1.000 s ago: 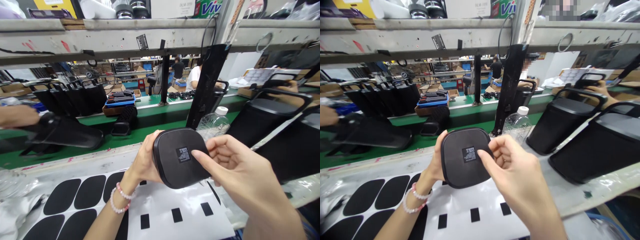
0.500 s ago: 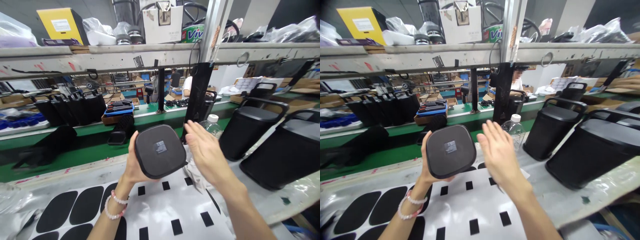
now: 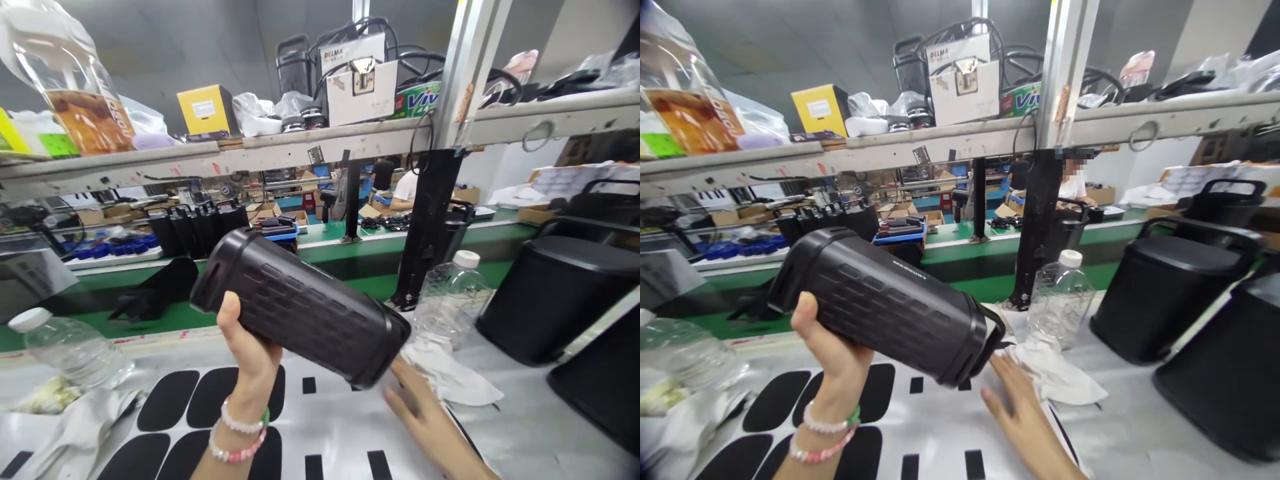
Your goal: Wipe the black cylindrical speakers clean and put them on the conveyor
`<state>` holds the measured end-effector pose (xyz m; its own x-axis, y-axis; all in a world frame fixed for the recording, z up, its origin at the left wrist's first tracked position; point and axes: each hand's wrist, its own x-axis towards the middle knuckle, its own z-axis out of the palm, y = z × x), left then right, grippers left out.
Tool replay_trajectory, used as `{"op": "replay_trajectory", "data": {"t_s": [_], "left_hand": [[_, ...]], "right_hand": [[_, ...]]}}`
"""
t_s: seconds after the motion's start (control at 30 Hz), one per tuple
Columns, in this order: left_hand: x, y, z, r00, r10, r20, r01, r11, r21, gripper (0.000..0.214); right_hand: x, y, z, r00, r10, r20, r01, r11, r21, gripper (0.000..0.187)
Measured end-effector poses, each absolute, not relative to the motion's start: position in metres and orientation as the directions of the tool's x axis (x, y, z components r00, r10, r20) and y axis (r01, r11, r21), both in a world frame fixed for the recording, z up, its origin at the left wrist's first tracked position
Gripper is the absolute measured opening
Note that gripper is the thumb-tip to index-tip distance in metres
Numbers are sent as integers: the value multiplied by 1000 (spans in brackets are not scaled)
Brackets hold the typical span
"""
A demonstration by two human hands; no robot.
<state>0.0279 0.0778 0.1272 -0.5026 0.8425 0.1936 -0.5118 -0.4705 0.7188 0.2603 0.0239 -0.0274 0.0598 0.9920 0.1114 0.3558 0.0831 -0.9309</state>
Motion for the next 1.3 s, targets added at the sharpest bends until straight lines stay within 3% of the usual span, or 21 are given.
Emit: {"op": "replay_trajectory", "data": {"t_s": [0.07,0.13,0.23,0.33,0.47,0.6,0.7,0.83,1.03,1.3], "left_hand": [[32,71,125,-452,850,272,-512,-496,701,67],[36,65,122,-411,823,392,-499,-563,659,70],[33,59,126,-392,742,545,-443,-671,595,85],[17,60,141,-265,816,513,-437,-576,691,91],[-10,71,148,-66,985,161,-465,-173,868,71],[-17,77,114,-67,992,-110,-484,64,873,49],[-13,76,80,-155,971,-183,-550,69,832,39],[-5,73,51,-238,956,-169,-578,1,816,32],[-3,70,40,-245,954,-172,-603,-11,798,35],[-13,74,35,-268,928,-258,-568,64,820,31]], "right_hand": [[246,20,-2,52,998,26,-176,34,-984,75],[233,14,23,-48,999,-2,-564,-29,-826,77],[226,12,48,-27,999,-41,-741,-47,-670,64],[238,22,61,113,985,-134,-786,7,-618,45],[262,38,73,389,910,-144,-762,230,-605,34],[268,54,75,525,849,-49,-677,382,-630,27],[264,65,66,522,852,-36,-672,385,-632,28],[261,74,54,508,859,-60,-695,368,-618,29],[255,79,42,430,903,2,-637,305,-708,40],[260,95,22,460,887,-35,-543,250,-801,36]]}}
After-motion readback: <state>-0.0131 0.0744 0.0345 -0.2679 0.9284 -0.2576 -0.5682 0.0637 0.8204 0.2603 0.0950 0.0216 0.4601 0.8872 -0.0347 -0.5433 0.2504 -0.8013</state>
